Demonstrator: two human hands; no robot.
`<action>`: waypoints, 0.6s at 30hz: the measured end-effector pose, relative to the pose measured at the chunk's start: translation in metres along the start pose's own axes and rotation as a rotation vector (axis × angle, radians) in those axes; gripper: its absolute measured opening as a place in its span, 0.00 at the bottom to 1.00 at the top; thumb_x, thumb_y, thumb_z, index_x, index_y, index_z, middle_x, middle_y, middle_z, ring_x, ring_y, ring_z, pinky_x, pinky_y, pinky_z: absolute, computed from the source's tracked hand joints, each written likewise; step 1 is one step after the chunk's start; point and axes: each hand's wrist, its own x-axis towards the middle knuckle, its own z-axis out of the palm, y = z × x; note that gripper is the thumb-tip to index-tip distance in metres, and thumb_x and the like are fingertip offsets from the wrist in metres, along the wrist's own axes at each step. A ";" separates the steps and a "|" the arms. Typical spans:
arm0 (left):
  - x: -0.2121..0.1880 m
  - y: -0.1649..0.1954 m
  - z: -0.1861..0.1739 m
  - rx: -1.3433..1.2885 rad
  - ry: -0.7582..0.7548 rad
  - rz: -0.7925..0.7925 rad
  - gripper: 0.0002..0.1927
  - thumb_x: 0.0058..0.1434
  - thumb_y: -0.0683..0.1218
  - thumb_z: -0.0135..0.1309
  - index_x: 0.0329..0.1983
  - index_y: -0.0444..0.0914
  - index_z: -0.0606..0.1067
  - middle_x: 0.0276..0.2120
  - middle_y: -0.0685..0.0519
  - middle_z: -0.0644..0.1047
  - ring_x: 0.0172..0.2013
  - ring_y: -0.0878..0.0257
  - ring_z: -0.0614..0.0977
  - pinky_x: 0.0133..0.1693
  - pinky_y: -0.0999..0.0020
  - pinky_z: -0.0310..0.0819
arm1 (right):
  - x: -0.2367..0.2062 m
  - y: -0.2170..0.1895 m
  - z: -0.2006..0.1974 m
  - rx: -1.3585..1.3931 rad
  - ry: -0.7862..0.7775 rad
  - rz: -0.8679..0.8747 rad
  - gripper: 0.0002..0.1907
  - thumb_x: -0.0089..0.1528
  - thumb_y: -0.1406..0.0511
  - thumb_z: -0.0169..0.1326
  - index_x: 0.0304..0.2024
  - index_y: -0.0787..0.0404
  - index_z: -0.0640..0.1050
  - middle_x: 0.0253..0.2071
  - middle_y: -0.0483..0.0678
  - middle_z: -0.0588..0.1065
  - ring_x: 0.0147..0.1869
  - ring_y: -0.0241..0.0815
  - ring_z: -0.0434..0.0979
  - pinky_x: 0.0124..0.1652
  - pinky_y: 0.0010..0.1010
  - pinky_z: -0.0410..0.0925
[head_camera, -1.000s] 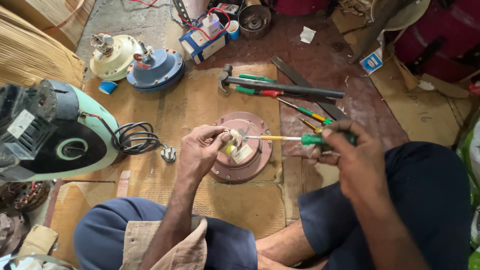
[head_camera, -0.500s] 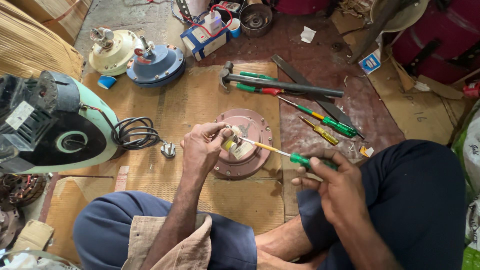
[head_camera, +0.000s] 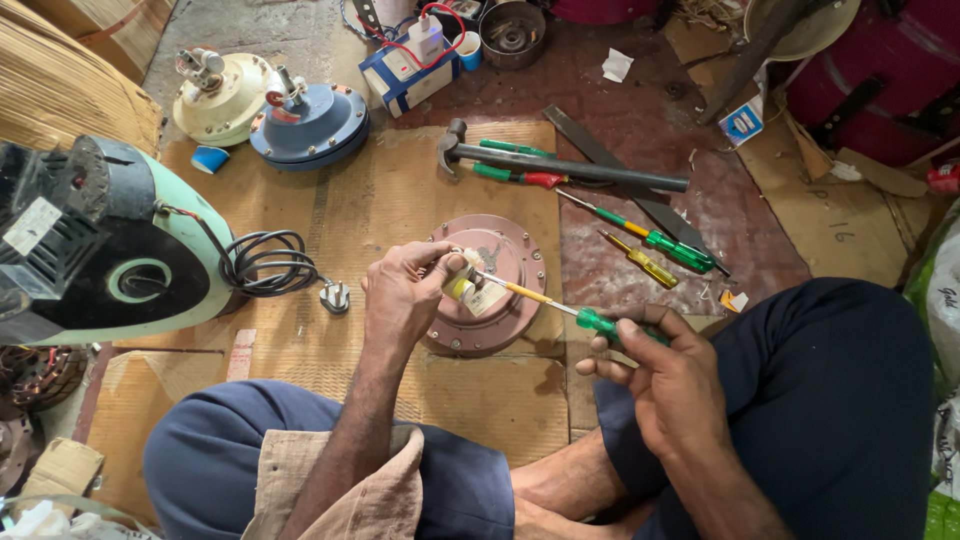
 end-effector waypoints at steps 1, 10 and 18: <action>0.000 0.000 0.000 -0.009 -0.013 -0.016 0.14 0.57 0.55 0.64 0.42 0.45 0.85 0.36 0.50 0.85 0.37 0.62 0.87 0.39 0.66 0.78 | 0.000 0.000 0.001 -0.003 0.000 0.000 0.08 0.64 0.73 0.51 0.45 0.70 0.74 0.40 0.55 0.76 0.39 0.49 0.79 0.37 0.50 0.78; 0.000 0.003 -0.002 0.010 -0.023 -0.023 0.14 0.57 0.55 0.64 0.42 0.45 0.85 0.35 0.50 0.85 0.36 0.60 0.86 0.39 0.66 0.78 | 0.000 0.003 0.000 0.005 -0.005 0.003 0.08 0.64 0.72 0.51 0.45 0.70 0.73 0.41 0.57 0.77 0.40 0.49 0.80 0.37 0.50 0.78; -0.001 0.006 -0.006 -0.015 -0.083 -0.086 0.13 0.57 0.53 0.62 0.42 0.45 0.85 0.33 0.49 0.85 0.34 0.61 0.87 0.38 0.65 0.78 | 0.001 0.005 -0.001 -0.006 0.012 0.050 0.08 0.64 0.70 0.51 0.44 0.69 0.75 0.39 0.56 0.78 0.37 0.48 0.81 0.35 0.47 0.77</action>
